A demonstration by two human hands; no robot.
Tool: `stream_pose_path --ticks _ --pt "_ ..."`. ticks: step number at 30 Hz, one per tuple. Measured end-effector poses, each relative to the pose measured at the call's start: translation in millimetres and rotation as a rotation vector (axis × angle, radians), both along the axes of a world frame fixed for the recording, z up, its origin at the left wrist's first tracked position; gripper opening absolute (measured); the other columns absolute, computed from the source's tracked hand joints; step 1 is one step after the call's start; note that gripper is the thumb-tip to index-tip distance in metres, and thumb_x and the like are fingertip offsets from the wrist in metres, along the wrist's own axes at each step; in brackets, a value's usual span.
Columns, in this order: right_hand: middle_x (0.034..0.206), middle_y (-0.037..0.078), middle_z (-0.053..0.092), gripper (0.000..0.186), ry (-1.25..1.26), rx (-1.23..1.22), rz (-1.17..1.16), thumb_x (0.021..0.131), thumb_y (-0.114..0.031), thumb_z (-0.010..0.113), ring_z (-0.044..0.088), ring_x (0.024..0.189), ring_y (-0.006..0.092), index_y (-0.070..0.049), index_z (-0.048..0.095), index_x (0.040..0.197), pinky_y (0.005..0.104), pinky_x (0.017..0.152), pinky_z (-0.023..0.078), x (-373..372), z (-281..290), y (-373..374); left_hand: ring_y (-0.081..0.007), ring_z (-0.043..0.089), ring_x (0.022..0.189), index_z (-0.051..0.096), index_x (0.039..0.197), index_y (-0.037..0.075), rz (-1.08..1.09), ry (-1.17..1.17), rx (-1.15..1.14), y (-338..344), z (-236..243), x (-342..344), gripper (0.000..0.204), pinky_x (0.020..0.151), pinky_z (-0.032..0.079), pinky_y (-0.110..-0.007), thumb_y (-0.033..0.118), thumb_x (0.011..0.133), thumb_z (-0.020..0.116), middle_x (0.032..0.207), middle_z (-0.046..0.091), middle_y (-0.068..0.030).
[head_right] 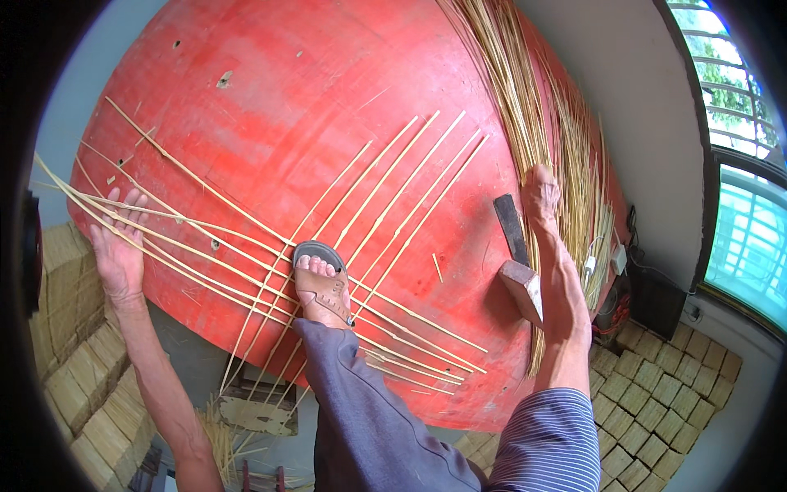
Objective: The person weaves thin bamboo strips on a large red curved surface, alternating strips over and under to form a grid pattern. The person uses both hands to place and adjust the strips, occasionally using a foot to hold them in place.
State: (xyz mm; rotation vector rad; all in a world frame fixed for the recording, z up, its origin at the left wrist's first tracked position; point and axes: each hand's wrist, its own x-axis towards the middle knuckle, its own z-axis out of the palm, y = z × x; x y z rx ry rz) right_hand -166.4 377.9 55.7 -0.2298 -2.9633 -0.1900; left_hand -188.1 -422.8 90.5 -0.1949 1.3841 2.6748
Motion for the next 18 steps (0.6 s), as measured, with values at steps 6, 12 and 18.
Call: stream_pose_path --ticks 6,12,18 --pt "0.079 0.013 0.066 0.010 0.099 -0.828 0.411 0.092 -0.007 0.062 0.063 0.074 0.0214 -0.002 0.066 0.100 0.0357 0.068 0.049 -107 14 -219 -0.0307 0.053 0.128 0.026 0.155 0.000 0.090 -0.143 0.119 -5 2 1 0.067 0.112 0.040 -0.043 0.044 0.107 0.041 0.147 0.047 -0.0243" --pt "0.080 0.013 0.067 0.023 0.374 -1.079 1.080 0.072 -0.002 0.060 0.065 0.072 0.0339 -0.011 0.069 0.091 0.0456 0.061 0.054 -105 -21 -487 -0.0208 0.066 0.105 0.025 0.155 0.001 -0.245 -0.090 0.010 35 12 -4 0.071 0.093 0.055 -0.031 0.036 0.102 0.056 0.138 0.055 -0.0212" --pt "0.084 0.018 0.063 0.010 -0.261 -1.181 0.871 0.081 -0.009 0.065 0.064 0.082 0.0419 -0.004 0.060 0.088 0.0518 0.070 0.051 -68 10 -546 -0.0298 0.062 0.116 0.055 0.129 -0.003 -0.089 -0.122 -0.256 13 -7 8 0.043 0.102 0.049 -0.043 0.032 0.103 0.056 0.129 0.061 -0.0183"
